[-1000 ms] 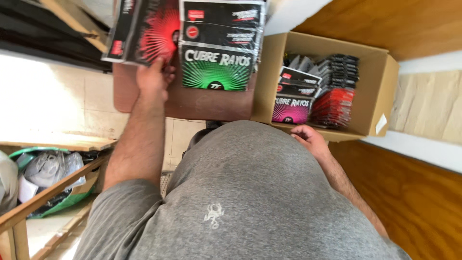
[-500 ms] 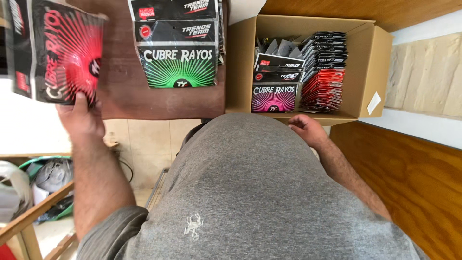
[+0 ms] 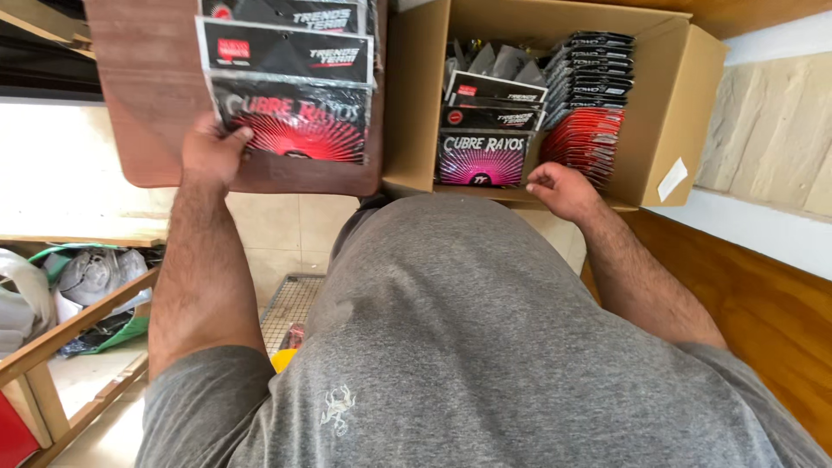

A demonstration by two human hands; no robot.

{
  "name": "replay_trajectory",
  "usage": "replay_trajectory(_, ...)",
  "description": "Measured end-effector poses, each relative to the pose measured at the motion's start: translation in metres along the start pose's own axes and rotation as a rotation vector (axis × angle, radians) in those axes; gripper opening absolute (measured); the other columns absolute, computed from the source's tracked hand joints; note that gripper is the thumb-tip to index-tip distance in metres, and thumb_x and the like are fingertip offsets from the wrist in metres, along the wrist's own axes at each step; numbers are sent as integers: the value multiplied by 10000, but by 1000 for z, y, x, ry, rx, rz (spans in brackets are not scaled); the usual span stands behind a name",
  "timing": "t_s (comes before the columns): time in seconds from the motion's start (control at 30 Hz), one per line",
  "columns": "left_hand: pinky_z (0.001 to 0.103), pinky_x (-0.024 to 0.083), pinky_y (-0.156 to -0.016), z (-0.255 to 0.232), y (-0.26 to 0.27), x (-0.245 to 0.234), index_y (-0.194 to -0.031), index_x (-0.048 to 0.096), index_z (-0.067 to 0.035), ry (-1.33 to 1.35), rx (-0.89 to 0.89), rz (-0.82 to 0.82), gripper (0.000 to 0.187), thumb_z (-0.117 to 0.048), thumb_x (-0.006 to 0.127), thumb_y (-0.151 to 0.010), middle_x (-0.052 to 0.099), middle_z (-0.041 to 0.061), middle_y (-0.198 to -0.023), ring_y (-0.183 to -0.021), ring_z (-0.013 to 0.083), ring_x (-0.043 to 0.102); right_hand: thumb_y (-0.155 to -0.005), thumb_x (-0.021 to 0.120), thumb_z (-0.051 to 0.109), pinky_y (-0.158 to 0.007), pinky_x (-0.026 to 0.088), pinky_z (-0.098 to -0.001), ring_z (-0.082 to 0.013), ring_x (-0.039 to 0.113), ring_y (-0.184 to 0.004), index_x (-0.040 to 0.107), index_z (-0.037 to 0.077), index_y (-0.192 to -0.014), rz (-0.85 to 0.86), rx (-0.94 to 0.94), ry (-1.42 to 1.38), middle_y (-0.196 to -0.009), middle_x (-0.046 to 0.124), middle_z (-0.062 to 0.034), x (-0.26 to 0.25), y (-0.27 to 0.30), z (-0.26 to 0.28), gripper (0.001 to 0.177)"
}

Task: The person picks up several packaged items from a box, places them on a small table, and then hangs individual packages onto a wire rack display by hand one by one.

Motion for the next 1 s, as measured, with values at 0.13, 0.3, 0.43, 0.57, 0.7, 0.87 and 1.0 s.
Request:
replay_trajectory(0.13, 297, 611, -680, 38, -6, 0, -1161, 696, -241, -385, 179, -332, 468, -295, 1024, -832, 723, 16, -994, -865, 206, 738, -898, 793, 350, -924, 561, -371, -196, 720, -1063, 738, 215, -1158, 14, 27, 37, -1077, 770, 1, 2, -22, -20, 299)
replay_trajectory(0.3, 462, 503, -927, -17, 79, 63, -1014, 794, -116, -933, 586, -170, 293, -374, 882, -906, 719, 136, -915, -945, 341, 694, -850, 813, 548, -964, 537, -320, -118, 679, -1138, 689, 318, -1244, -53, 125, -59, -1144, 740, 98, 23, -57, -58, 473)
replay_trajectory(0.43, 402, 504, -966, -12, 94, 107, -1086, 755, -105, -731, 780, -110, 494, -289, 983, -688, 707, 74, -1056, -1039, 271, 670, -883, 767, 588, -1130, 460, -345, -201, 530, -1396, 503, 233, -1511, -17, 300, -116, -1460, 618, -17, 47, -95, -74, 768)
replay_trajectory(0.57, 443, 503, -945, -29, 102, 111, -1127, 756, -65, -766, 842, -192, 532, -233, 987, -678, 682, 153, -1070, -1000, 348, 669, -783, 813, 560, -1104, 474, -416, -278, 544, -1367, 558, 150, -1453, 21, 448, -234, -1445, 589, -97, 76, -119, -85, 826)
replay_trajectory(0.7, 451, 527, -934, -31, 115, 99, -1127, 763, -87, -749, 732, -180, 461, -213, 971, -734, 698, 135, -1085, -1006, 369, 679, -642, 900, 354, -888, 595, -364, -258, 720, -1103, 766, 175, -1114, -38, 418, -352, -1065, 768, -63, 95, -136, -76, 523)
replay_trajectory(0.87, 468, 545, -922, -54, 139, 124, -1143, 765, -80, -615, 562, -76, 354, -168, 897, -827, 717, 167, -1030, -984, 403, 680, -740, 864, 346, -947, 561, -421, -311, 689, -1163, 767, 142, -1122, -19, 325, -302, -1121, 757, -121, 57, -86, -27, 444)
replay_trajectory(1.0, 367, 579, -851, -66, 140, 154, -1121, 776, -182, -327, 419, 75, 280, -208, 887, -865, 738, 51, -981, -947, 268, 727, -865, 796, 211, -1109, 443, -540, -423, 572, -1313, 645, -2, -1322, -4, 44, -222, -1306, 659, -276, -33, -7, 46, 526)
Point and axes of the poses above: each hand's wrist, its own y-axis away from the middle knuckle, its own x-axis out of the palm, z = x × y, the point moved 1 cm from there along -y, towards the middle knuckle
